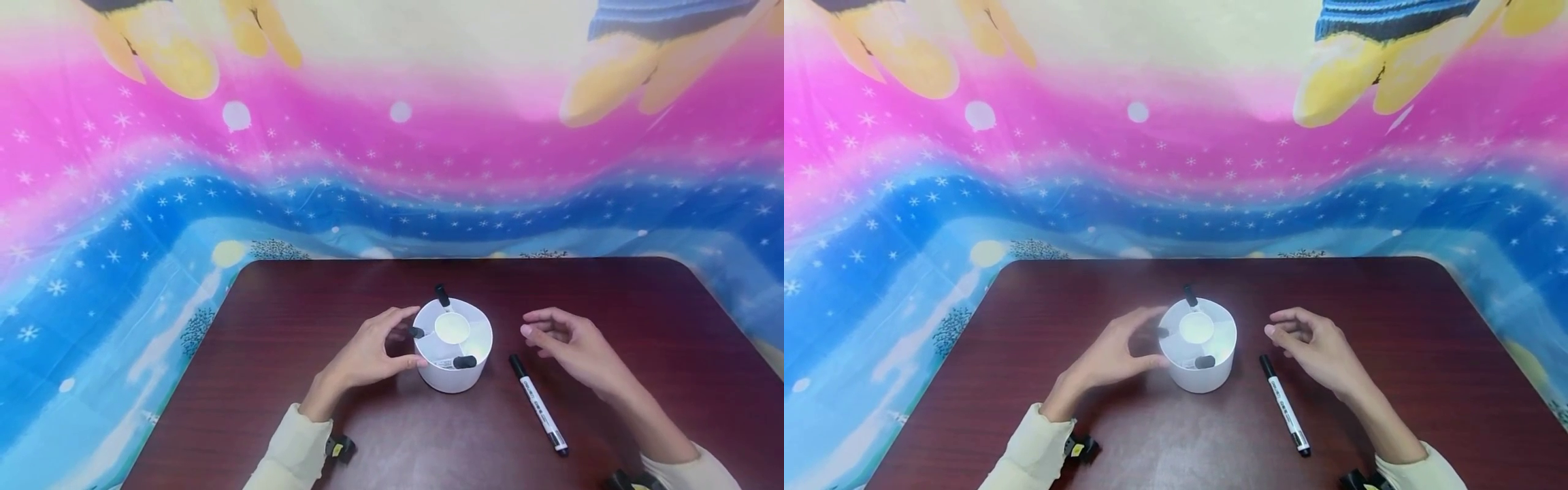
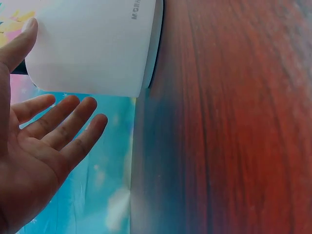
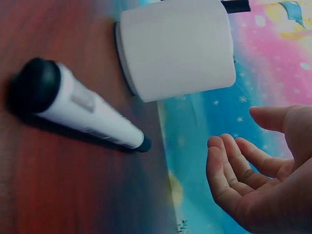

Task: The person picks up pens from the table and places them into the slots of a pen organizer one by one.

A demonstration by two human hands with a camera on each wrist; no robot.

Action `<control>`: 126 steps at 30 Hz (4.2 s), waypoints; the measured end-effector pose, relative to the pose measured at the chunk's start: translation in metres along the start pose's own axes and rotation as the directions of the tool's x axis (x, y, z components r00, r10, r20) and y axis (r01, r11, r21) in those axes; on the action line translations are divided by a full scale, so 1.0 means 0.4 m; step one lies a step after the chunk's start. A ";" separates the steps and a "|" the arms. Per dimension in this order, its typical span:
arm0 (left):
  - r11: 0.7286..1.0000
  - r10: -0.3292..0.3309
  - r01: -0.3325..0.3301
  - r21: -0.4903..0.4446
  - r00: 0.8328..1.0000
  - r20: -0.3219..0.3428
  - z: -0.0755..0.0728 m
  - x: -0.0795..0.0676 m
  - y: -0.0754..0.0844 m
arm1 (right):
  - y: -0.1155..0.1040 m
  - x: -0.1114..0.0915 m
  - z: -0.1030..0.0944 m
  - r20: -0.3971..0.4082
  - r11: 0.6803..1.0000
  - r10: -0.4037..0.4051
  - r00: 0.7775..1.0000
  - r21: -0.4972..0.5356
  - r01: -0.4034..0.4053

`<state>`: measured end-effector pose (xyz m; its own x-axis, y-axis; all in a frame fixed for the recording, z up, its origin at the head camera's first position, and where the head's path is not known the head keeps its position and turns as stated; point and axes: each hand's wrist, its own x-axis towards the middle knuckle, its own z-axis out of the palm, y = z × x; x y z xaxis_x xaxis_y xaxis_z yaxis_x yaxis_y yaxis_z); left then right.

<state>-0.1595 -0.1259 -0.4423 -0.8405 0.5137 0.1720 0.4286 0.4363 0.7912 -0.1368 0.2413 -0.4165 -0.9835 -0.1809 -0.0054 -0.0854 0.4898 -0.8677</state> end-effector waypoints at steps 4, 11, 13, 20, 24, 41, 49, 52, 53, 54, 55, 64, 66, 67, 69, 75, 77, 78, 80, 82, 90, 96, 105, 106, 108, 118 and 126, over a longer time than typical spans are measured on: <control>1.000 -0.004 0.004 0.014 1.000 0.010 0.003 0.000 -0.001 | 0.019 -0.012 0.006 0.032 0.999 0.030 0.999 0.021 -0.030; 1.000 0.003 -0.003 0.002 1.000 0.013 0.007 0.001 -0.005 | 0.055 -0.033 0.009 0.078 0.994 0.103 0.992 0.025 -0.105; 1.000 0.009 -0.009 0.004 1.000 0.011 0.007 0.001 -0.006 | 0.064 -0.038 0.007 0.093 0.992 0.119 0.988 0.029 -0.123; 1.000 0.009 -0.009 0.007 1.000 0.013 0.009 0.003 -0.004 | 0.085 -0.057 0.001 0.149 0.986 0.152 0.977 0.050 -0.160; 1.000 0.002 -0.002 0.006 1.000 0.013 0.008 0.002 -0.004 | 0.088 -0.066 0.001 0.158 0.977 0.208 0.965 0.016 -0.213; 1.000 -0.008 0.008 0.015 1.000 0.010 0.006 0.000 0.001 | 0.095 -0.071 0.030 0.158 0.962 0.274 0.949 -0.043 -0.270; 1.000 -0.014 0.013 0.024 1.000 0.010 0.006 -0.001 0.003 | 0.091 -0.066 0.040 0.137 0.967 0.244 0.960 -0.104 -0.231; 1.000 -0.014 0.014 0.023 1.000 0.015 0.004 0.000 0.003 | 0.086 -0.067 0.032 0.149 0.972 0.231 0.962 -0.081 -0.221; 1.000 -0.012 0.011 0.018 1.000 0.016 0.003 0.000 0.003 | 0.083 -0.066 0.028 0.155 0.973 0.229 0.961 -0.061 -0.222; 1.000 -0.010 0.010 0.013 1.000 0.015 0.001 0.000 0.002 | 0.080 -0.065 0.023 0.158 0.974 0.227 0.961 -0.036 -0.224; 1.000 -0.009 0.008 0.007 1.000 0.014 0.000 0.000 0.002 | 0.076 -0.065 0.017 0.159 0.976 0.218 0.963 -0.017 -0.218; 0.995 -0.009 0.010 0.103 1.000 -0.005 0.000 -0.003 0.002 | 0.011 -0.040 -0.033 0.037 0.995 0.074 0.997 0.070 -0.077; 0.993 -0.008 0.009 0.119 1.000 -0.009 0.001 -0.003 0.003 | -0.007 -0.033 -0.043 0.002 0.997 0.051 0.999 0.062 -0.051; 0.993 -0.008 0.009 0.114 1.000 -0.008 0.002 -0.004 0.004 | -0.015 -0.030 -0.046 -0.016 0.997 0.042 0.999 0.062 -0.041; 0.995 -0.004 0.004 0.099 1.000 -0.004 0.002 -0.003 0.004 | -0.030 -0.024 -0.050 -0.049 0.997 0.020 0.999 0.081 -0.016; 0.998 0.005 -0.005 0.060 1.000 0.003 0.003 0.000 0.001 | -0.055 -0.001 -0.048 -0.110 0.966 -0.032 0.993 0.252 0.059; 0.998 0.006 -0.006 0.056 1.000 0.002 0.003 0.001 0.000 | -0.063 0.007 -0.049 -0.118 0.954 -0.038 0.992 0.292 0.071; 0.998 0.006 -0.006 0.055 1.000 0.003 0.003 0.001 0.000 | -0.067 0.011 -0.049 -0.125 0.950 -0.035 0.992 0.305 0.072; 0.999 0.007 -0.007 0.051 1.000 0.006 0.003 0.001 0.000 | -0.076 0.018 -0.049 -0.133 0.943 -0.039 0.990 0.322 0.081; 0.999 0.006 -0.007 0.049 1.000 0.010 0.003 0.001 0.000 | -0.084 0.026 -0.048 -0.137 0.929 -0.045 0.990 0.359 0.092; 0.999 0.007 -0.007 0.040 1.000 0.013 0.005 0.001 0.000 | -0.112 0.047 -0.030 -0.141 0.877 -0.085 0.986 0.459 0.142; 0.999 0.011 -0.011 0.035 1.000 0.016 0.004 0.002 0.000 | -0.126 0.058 -0.020 -0.151 0.876 -0.075 0.986 0.462 0.137; 1.000 0.011 -0.012 0.022 1.000 0.017 0.004 0.001 0.001 | -0.133 0.075 0.006 -0.132 0.886 -0.057 0.990 0.450 0.111; 1.000 0.011 -0.012 0.023 1.000 0.016 0.004 0.001 0.001 | -0.132 0.076 0.009 -0.130 0.890 -0.055 0.990 0.442 0.108; 1.000 0.010 -0.010 0.022 1.000 0.014 0.005 0.000 0.002 | -0.131 0.078 0.015 -0.125 0.897 -0.050 0.991 0.431 0.099; 0.999 -0.009 0.008 0.046 1.000 0.009 0.004 0.000 0.007 | -0.124 0.087 0.038 -0.102 0.955 -0.027 0.994 0.290 0.055; 0.999 -0.005 0.005 0.037 1.000 0.010 0.004 0.001 0.009 | -0.118 0.088 0.052 -0.081 0.978 -0.017 0.997 0.205 0.034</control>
<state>-0.1577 -0.1229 -0.4403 -0.8392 0.5191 0.1621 0.4366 0.4653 0.7700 -0.1641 0.1940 -0.3862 -0.9915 -0.1200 0.0498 -0.0838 0.2986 -0.9507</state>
